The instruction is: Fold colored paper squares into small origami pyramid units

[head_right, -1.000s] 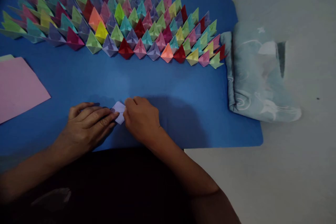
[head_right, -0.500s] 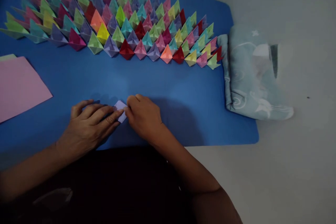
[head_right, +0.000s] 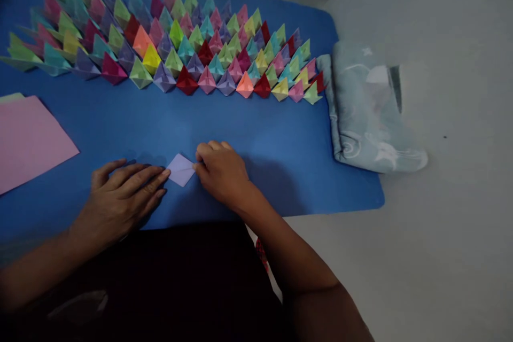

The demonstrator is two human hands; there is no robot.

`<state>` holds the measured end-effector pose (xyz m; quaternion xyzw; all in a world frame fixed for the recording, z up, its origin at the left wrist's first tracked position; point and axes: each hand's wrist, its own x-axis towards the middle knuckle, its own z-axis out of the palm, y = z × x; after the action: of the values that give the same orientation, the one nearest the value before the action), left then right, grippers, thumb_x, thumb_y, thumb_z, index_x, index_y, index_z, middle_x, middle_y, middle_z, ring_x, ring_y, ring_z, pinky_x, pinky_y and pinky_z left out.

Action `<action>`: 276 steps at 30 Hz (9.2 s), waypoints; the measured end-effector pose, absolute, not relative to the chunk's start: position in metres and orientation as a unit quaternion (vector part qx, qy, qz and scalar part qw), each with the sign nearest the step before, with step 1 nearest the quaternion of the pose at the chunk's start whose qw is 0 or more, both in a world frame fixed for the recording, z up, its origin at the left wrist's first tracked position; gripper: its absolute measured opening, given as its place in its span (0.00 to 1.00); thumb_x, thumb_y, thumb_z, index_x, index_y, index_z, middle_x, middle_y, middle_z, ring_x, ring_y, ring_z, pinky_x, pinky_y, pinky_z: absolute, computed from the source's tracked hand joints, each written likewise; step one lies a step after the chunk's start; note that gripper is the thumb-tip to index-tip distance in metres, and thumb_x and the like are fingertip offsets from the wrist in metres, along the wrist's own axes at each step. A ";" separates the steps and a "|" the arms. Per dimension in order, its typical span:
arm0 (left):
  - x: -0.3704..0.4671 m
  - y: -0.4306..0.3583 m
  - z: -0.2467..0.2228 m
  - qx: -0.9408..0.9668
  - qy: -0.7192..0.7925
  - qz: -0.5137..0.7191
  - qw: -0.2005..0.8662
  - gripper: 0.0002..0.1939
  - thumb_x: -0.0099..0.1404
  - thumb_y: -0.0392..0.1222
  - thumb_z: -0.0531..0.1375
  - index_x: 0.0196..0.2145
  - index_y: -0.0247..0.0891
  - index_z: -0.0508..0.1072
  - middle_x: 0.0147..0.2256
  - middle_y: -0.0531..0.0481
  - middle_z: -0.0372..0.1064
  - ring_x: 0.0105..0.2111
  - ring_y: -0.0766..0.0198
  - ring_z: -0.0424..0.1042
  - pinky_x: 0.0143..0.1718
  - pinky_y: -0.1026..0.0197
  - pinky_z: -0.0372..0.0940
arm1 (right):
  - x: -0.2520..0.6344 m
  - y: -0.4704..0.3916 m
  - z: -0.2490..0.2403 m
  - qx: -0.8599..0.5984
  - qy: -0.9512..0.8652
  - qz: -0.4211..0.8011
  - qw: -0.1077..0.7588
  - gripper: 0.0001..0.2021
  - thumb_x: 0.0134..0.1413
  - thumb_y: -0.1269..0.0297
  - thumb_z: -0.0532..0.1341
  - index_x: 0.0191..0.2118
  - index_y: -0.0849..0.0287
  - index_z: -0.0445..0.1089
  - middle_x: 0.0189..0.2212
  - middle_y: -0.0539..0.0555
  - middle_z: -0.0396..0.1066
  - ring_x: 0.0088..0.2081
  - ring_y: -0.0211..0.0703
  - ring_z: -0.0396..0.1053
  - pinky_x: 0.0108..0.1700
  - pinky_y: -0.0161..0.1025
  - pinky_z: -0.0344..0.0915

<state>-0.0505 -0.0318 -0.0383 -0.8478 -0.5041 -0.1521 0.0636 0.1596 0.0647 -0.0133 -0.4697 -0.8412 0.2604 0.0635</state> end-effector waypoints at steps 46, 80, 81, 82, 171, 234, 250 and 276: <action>-0.035 0.023 0.001 -0.438 -0.567 -0.415 -0.561 0.12 0.48 0.45 0.71 0.28 0.40 0.76 0.26 0.54 0.73 0.27 0.66 0.70 0.33 0.63 0.64 | 0.148 0.038 -0.024 -0.428 -0.591 0.573 0.374 0.06 0.52 0.60 0.63 0.30 0.57 0.71 0.23 0.45 0.65 0.26 0.34 0.60 0.31 0.33 0.58; -0.038 -0.022 -0.043 -0.844 -0.474 -0.248 0.037 0.10 0.70 0.32 0.56 0.43 0.41 0.76 0.43 0.47 0.80 0.40 0.56 0.77 0.53 0.48 0.60 | 0.172 0.023 -0.038 -0.347 -0.913 0.053 0.205 0.10 0.67 0.71 0.54 0.47 0.56 0.72 0.43 0.54 0.76 0.44 0.44 0.66 0.45 0.43 0.57; -0.038 -0.022 -0.042 -0.843 -0.476 -0.247 0.038 0.10 0.70 0.32 0.56 0.43 0.41 0.76 0.43 0.47 0.80 0.40 0.57 0.77 0.53 0.48 0.60 | 0.171 0.021 -0.039 -0.348 -0.913 0.060 0.205 0.10 0.67 0.71 0.54 0.46 0.57 0.73 0.43 0.54 0.77 0.43 0.44 0.66 0.45 0.43 0.57; -0.038 -0.022 -0.042 -0.843 -0.477 -0.246 0.041 0.09 0.70 0.32 0.57 0.42 0.40 0.76 0.43 0.47 0.80 0.40 0.57 0.78 0.53 0.48 0.60 | 0.171 0.021 -0.040 -0.345 -0.914 0.066 0.205 0.10 0.67 0.71 0.54 0.46 0.57 0.73 0.43 0.54 0.77 0.43 0.44 0.66 0.45 0.43 0.57; -0.037 -0.006 -0.036 -0.852 -0.461 -0.245 0.030 0.12 0.68 0.28 0.59 0.47 0.38 0.74 0.43 0.47 0.79 0.40 0.58 0.76 0.48 0.49 0.63 | 0.140 0.046 -0.018 -0.469 -0.867 0.164 0.039 0.13 0.67 0.62 0.53 0.38 0.59 0.74 0.38 0.58 0.72 0.37 0.45 0.66 0.36 0.40 0.57; -0.057 -0.033 -0.038 -0.843 -0.502 -0.192 -0.010 0.21 0.71 0.31 0.53 0.58 0.42 0.70 0.51 0.44 0.76 0.47 0.51 0.75 0.52 0.45 0.62 | 0.125 0.053 -0.012 -0.472 -0.810 0.341 0.072 0.03 0.62 0.67 0.58 0.35 0.58 0.67 0.32 0.49 0.69 0.30 0.36 0.62 0.32 0.34 0.54; -0.051 -0.038 -0.025 -0.843 -0.527 -0.106 0.015 0.17 0.74 0.45 0.53 0.58 0.43 0.67 0.54 0.43 0.74 0.51 0.43 0.73 0.55 0.37 0.61 | 0.158 0.064 -0.002 -0.491 -0.819 0.298 0.007 0.04 0.60 0.65 0.62 0.37 0.58 0.68 0.35 0.52 0.71 0.34 0.40 0.65 0.35 0.37 0.56; -0.036 0.031 -0.011 -0.820 -0.536 -0.075 -0.185 0.15 0.69 0.43 0.52 0.46 0.38 0.75 0.37 0.43 0.76 0.34 0.56 0.75 0.38 0.56 0.69 | 0.182 0.054 -0.036 -0.514 -0.659 0.442 0.327 0.01 0.54 0.68 0.60 0.32 0.56 0.68 0.27 0.46 0.65 0.30 0.35 0.64 0.35 0.35 0.60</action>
<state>-0.0363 0.0311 -0.0113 -0.8202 -0.5360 -0.0748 -0.1853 0.1819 0.0544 -0.0362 -0.5137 -0.6587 0.4420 0.3269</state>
